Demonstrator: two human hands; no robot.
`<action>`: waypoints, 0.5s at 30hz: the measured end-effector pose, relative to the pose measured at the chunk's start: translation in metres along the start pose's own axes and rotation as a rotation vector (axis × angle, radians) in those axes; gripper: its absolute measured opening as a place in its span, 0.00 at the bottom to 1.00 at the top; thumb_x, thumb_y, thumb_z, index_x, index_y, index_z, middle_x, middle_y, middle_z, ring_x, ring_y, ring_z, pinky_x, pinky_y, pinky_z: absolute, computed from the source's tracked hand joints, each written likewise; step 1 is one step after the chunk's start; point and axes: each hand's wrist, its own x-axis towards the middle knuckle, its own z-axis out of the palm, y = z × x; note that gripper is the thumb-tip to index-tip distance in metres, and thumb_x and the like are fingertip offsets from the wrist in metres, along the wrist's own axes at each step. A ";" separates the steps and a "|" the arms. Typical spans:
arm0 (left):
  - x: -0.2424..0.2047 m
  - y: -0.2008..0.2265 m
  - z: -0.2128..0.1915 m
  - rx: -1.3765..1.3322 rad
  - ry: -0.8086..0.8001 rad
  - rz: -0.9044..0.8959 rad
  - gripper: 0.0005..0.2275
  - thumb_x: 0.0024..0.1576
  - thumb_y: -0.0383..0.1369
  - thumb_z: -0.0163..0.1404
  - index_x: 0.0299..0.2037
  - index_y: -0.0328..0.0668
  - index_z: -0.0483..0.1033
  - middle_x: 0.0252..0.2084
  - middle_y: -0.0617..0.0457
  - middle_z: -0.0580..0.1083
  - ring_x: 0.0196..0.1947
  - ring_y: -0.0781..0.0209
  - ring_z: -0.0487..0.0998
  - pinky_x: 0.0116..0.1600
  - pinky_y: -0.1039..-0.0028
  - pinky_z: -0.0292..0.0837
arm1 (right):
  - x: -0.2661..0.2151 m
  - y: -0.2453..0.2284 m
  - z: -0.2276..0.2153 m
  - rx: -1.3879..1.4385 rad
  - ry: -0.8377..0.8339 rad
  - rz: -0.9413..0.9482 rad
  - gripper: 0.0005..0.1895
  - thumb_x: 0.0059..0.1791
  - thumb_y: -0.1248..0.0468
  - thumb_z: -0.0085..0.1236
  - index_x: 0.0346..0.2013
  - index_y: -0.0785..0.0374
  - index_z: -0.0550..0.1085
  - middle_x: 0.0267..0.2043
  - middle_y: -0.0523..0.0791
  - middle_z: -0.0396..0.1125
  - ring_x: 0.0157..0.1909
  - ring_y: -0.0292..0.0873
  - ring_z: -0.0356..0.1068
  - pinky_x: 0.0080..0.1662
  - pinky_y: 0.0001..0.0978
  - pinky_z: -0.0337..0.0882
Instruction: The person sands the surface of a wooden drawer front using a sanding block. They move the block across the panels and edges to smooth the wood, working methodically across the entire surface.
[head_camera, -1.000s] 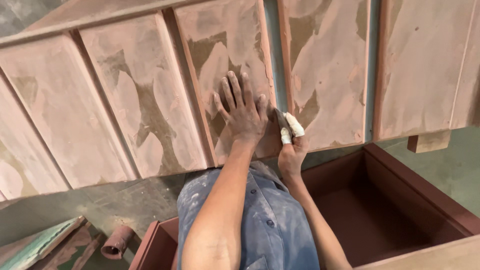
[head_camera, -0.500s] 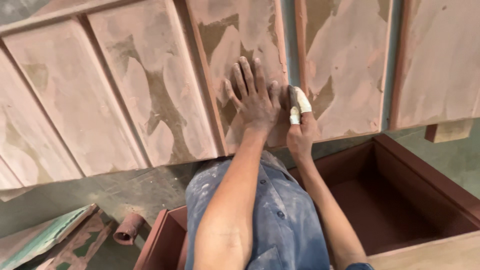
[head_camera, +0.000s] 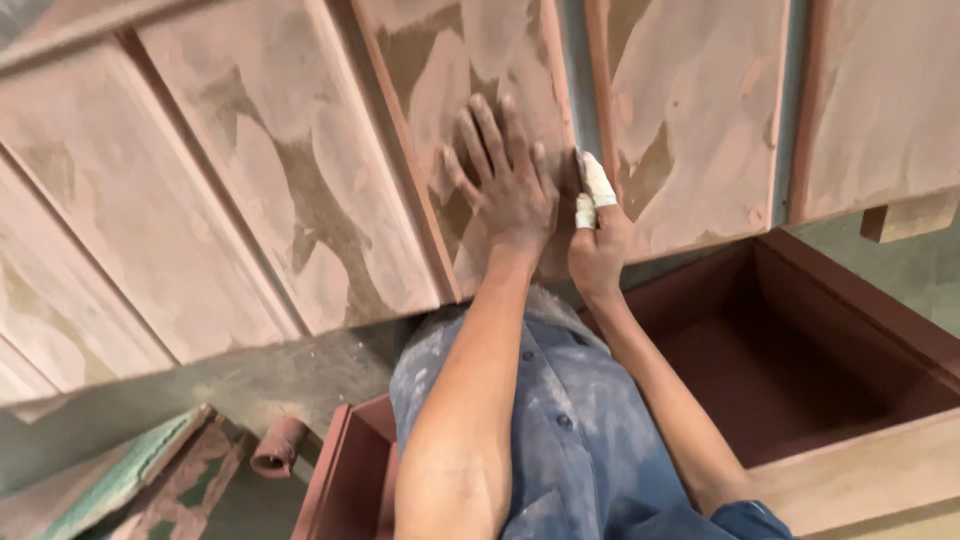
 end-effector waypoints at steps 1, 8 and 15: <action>0.001 0.001 0.000 -0.007 0.015 -0.002 0.28 0.69 0.43 0.34 0.78 0.48 0.43 0.81 0.43 0.42 0.81 0.45 0.41 0.79 0.41 0.29 | 0.015 0.004 0.006 -0.034 -0.005 -0.017 0.20 0.55 0.73 0.45 0.63 0.70 0.70 0.57 0.56 0.71 0.58 0.50 0.72 0.58 0.40 0.69; 0.003 -0.001 0.013 0.052 0.020 0.004 0.28 0.69 0.43 0.34 0.78 0.45 0.44 0.80 0.40 0.44 0.81 0.43 0.41 0.78 0.40 0.29 | 0.107 0.033 0.057 -0.321 0.134 -0.309 0.09 0.44 0.73 0.53 0.39 0.71 0.71 0.37 0.59 0.67 0.42 0.64 0.65 0.46 0.51 0.65; 0.003 0.009 -0.006 0.032 0.070 0.024 0.27 0.70 0.43 0.34 0.78 0.44 0.44 0.80 0.39 0.44 0.81 0.42 0.42 0.79 0.39 0.30 | 0.000 0.019 -0.001 -0.172 0.037 -0.012 0.14 0.50 0.73 0.50 0.50 0.70 0.75 0.41 0.58 0.70 0.44 0.60 0.70 0.47 0.48 0.67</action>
